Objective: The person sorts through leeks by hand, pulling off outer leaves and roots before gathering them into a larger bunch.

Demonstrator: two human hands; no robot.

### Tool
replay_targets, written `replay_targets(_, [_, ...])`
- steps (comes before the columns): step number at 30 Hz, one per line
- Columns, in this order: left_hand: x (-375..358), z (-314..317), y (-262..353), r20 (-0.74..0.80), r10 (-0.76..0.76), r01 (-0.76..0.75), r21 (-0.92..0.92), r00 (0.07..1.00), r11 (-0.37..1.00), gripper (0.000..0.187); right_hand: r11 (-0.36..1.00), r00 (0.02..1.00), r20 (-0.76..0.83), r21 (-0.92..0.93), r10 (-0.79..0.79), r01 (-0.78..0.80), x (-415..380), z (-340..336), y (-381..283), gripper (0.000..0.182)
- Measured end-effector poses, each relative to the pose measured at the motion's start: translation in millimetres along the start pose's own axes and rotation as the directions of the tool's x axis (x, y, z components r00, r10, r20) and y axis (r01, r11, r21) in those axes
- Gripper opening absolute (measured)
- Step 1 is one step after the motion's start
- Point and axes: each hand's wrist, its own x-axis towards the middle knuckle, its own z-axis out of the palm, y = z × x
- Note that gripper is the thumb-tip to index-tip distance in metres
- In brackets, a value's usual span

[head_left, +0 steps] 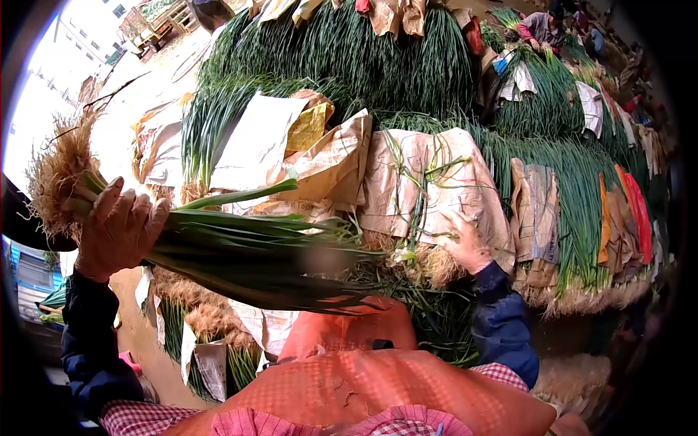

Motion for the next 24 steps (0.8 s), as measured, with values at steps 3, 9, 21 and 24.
replay_targets(3, [24.0,-30.8,0.5,-0.070,0.050,-0.052,-0.033,0.996,0.998,0.021,0.622,0.622,-0.052,0.009,-0.782,0.783,57.5,47.8,-135.8,0.063])
replay_targets(9, [8.0,-71.6,8.0,-0.132,0.021,-0.030,-0.068,0.991,0.997,0.021,0.766,0.751,0.361,-0.137,-0.552,0.629,53.1,78.9,-128.5,0.043])
replay_targets(21, [-62.1,-41.0,-1.1,0.088,-0.252,0.252,0.013,0.964,0.968,0.019,0.950,0.997,-0.074,-0.311,-0.019,-0.005,19.4,25.9,-47.1,0.029])
replay_targets(24, [-86.0,-31.6,-6.1,0.127,-0.346,0.345,0.026,0.930,0.938,0.022,0.894,0.998,-0.055,-0.448,-0.038,0.010,15.4,11.1,33.5,0.025])
